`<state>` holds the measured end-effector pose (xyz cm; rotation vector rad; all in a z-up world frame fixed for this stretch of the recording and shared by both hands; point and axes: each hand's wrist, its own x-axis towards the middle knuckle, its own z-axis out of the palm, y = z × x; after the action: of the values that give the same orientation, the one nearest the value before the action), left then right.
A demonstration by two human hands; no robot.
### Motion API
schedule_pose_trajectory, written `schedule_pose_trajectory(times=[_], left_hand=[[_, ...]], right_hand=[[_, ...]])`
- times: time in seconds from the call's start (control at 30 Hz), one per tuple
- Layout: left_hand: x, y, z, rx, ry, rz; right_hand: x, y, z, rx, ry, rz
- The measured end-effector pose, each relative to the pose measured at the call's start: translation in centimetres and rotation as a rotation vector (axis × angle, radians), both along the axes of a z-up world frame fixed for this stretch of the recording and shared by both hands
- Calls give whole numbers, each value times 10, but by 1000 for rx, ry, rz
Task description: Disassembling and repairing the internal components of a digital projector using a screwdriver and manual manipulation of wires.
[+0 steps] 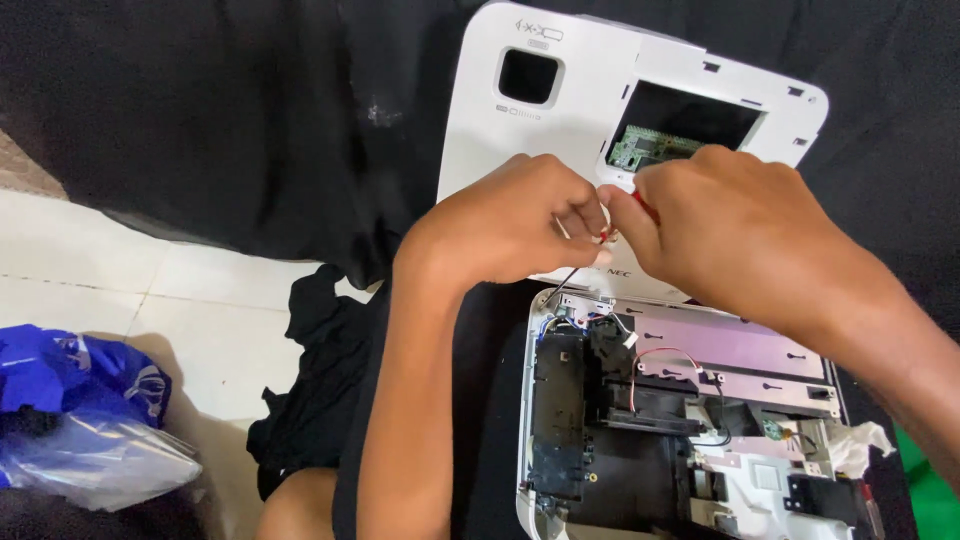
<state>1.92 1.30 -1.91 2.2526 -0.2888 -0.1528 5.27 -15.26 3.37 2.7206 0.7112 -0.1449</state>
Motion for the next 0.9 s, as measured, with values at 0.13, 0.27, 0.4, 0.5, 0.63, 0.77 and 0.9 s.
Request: schedule_pose_trajectory(times=[0.13,0.27,0.4,0.5,0.63,0.77,0.9], left_hand=[[5,-12,-10,-39,-72,27],[17,-19,-20,-168,-244,-12],[11,-4,-16,-218,-209,-35],[4,3,-9,-268,-113,-46],[4,9,-6,-335,76,-108],[3,11,-5,-256,58,-113],[8,14,-10,-265,-1,-150]], right_hand=[[-9,-1,0,54,53,-138],[-3,-12,-3,52,66,-99],[-10,-15,4,0,95,53],[1,-25,1,105,137,188],[23,-36,-13,177,-49,629],[19,-27,-24,181,-154,705],[12,-20,-49,17,-588,711]])
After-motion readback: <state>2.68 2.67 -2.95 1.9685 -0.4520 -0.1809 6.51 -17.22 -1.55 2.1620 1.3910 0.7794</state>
